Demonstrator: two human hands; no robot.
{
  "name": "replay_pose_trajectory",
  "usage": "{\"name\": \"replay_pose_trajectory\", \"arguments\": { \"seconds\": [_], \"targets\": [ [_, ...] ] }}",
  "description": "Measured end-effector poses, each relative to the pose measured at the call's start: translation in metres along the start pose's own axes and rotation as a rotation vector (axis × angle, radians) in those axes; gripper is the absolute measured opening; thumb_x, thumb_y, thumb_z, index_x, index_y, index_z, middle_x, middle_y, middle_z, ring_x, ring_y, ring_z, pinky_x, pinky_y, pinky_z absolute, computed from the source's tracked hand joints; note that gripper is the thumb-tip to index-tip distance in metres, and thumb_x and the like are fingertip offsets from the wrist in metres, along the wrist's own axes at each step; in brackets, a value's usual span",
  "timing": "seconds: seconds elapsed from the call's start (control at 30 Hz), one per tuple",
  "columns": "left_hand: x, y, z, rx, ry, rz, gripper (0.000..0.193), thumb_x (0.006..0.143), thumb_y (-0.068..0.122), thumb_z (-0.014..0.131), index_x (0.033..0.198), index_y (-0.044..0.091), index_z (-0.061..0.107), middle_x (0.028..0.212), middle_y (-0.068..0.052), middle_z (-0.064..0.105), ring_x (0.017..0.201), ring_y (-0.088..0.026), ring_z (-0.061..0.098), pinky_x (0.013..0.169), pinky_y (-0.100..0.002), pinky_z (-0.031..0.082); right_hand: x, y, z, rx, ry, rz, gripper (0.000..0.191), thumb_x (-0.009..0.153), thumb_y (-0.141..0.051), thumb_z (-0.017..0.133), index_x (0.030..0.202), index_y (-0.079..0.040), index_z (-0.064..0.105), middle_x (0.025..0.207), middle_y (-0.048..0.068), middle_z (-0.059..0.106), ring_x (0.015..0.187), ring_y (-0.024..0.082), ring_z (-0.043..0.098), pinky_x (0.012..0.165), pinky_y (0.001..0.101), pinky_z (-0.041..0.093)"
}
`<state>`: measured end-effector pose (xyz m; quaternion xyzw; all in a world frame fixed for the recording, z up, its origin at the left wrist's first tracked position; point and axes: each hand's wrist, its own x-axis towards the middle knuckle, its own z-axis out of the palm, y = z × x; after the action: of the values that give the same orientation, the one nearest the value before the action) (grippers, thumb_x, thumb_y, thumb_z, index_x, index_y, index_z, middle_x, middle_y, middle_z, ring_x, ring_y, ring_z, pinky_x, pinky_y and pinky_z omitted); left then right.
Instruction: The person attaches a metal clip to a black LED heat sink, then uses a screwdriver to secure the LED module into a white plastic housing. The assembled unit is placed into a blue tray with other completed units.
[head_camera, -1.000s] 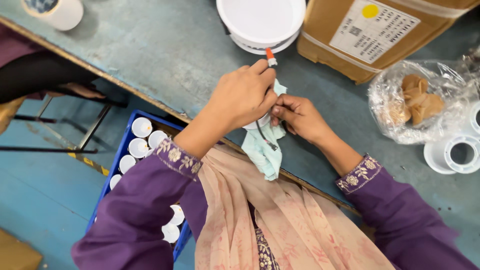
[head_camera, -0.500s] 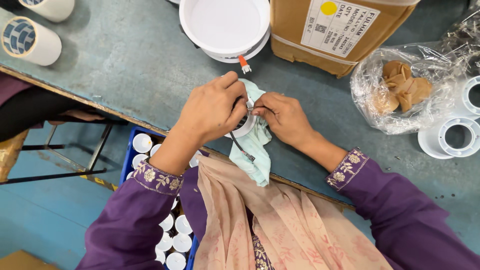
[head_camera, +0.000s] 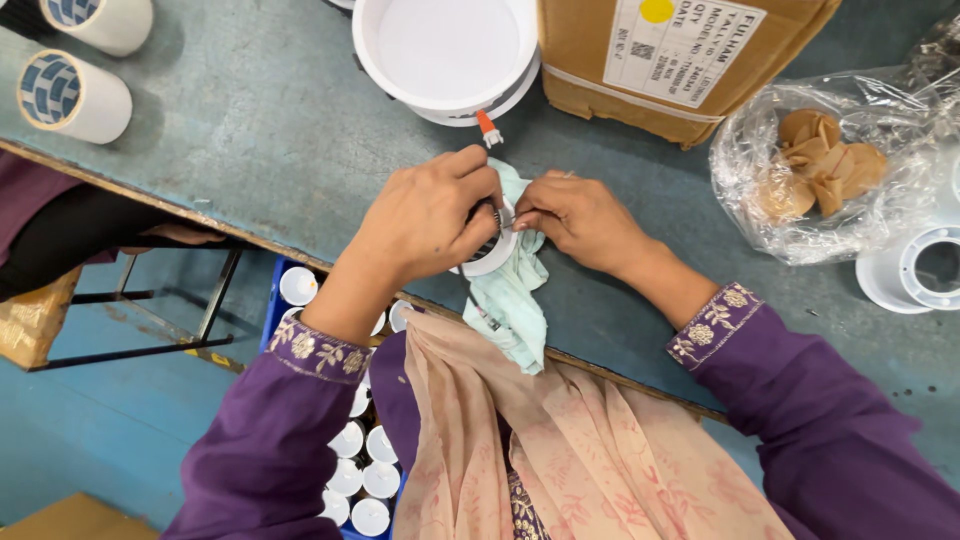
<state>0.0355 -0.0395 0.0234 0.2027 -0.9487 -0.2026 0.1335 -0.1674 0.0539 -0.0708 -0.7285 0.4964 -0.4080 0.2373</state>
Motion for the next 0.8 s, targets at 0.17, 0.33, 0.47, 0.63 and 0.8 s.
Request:
{"name": "replay_pose_trajectory", "arguments": {
  "seconds": [0.17, 0.33, 0.47, 0.63, 0.8],
  "targets": [
    [0.001, 0.002, -0.002, -0.030, 0.003, 0.013, 0.013, 0.085, 0.020, 0.060, 0.086, 0.008, 0.064, 0.091, -0.010, 0.060, 0.085, -0.034, 0.064, 0.070, -0.048, 0.051, 0.002, 0.005, -0.003, 0.136, -0.147, 0.081, 0.014, 0.092, -0.017, 0.071, 0.094, -0.003, 0.069, 0.089, 0.010, 0.070, 0.083, 0.030, 0.067, 0.073, 0.0401, 0.052],
    [-0.004, 0.002, -0.003, -0.123, 0.030, 0.022, 0.020, 0.085, 0.023, 0.061, 0.094, 0.006, 0.058, 0.088, -0.011, 0.061, 0.082, -0.037, 0.062, 0.070, -0.048, 0.049, -0.006, -0.007, 0.007, 0.013, 0.043, -0.024, 0.021, 0.096, -0.023, 0.072, 0.092, -0.003, 0.069, 0.089, 0.011, 0.068, 0.082, 0.031, 0.066, 0.074, 0.0403, 0.052],
    [-0.006, 0.004, 0.000, -0.150, 0.050, 0.032, 0.023, 0.087, 0.026, 0.061, 0.093, 0.005, 0.054, 0.089, -0.011, 0.062, 0.082, -0.037, 0.062, 0.069, -0.048, 0.048, -0.013, -0.018, 0.014, -0.172, 0.181, 0.006, 0.023, 0.103, -0.023, 0.068, 0.092, -0.003, 0.068, 0.087, 0.013, 0.064, 0.080, 0.035, 0.062, 0.072, 0.0420, 0.050],
    [-0.008, 0.005, 0.003, -0.140, 0.090, 0.050, 0.021, 0.086, 0.024, 0.061, 0.092, 0.005, 0.054, 0.088, -0.011, 0.062, 0.083, -0.037, 0.063, 0.070, -0.048, 0.049, -0.013, -0.022, 0.011, -0.113, 0.154, 0.050, 0.026, 0.106, -0.023, 0.062, 0.091, -0.002, 0.068, 0.084, 0.014, 0.062, 0.075, 0.034, 0.061, 0.068, 0.0423, 0.048],
    [-0.011, 0.002, 0.009, -0.143, 0.096, 0.027, 0.021, 0.086, 0.024, 0.061, 0.092, 0.006, 0.054, 0.087, -0.011, 0.062, 0.084, -0.036, 0.063, 0.070, -0.047, 0.049, -0.012, -0.015, 0.007, -0.097, 0.107, 0.037, 0.029, 0.106, -0.023, 0.061, 0.088, -0.002, 0.069, 0.082, 0.014, 0.063, 0.075, 0.035, 0.061, 0.068, 0.0429, 0.048]
  ]
}}
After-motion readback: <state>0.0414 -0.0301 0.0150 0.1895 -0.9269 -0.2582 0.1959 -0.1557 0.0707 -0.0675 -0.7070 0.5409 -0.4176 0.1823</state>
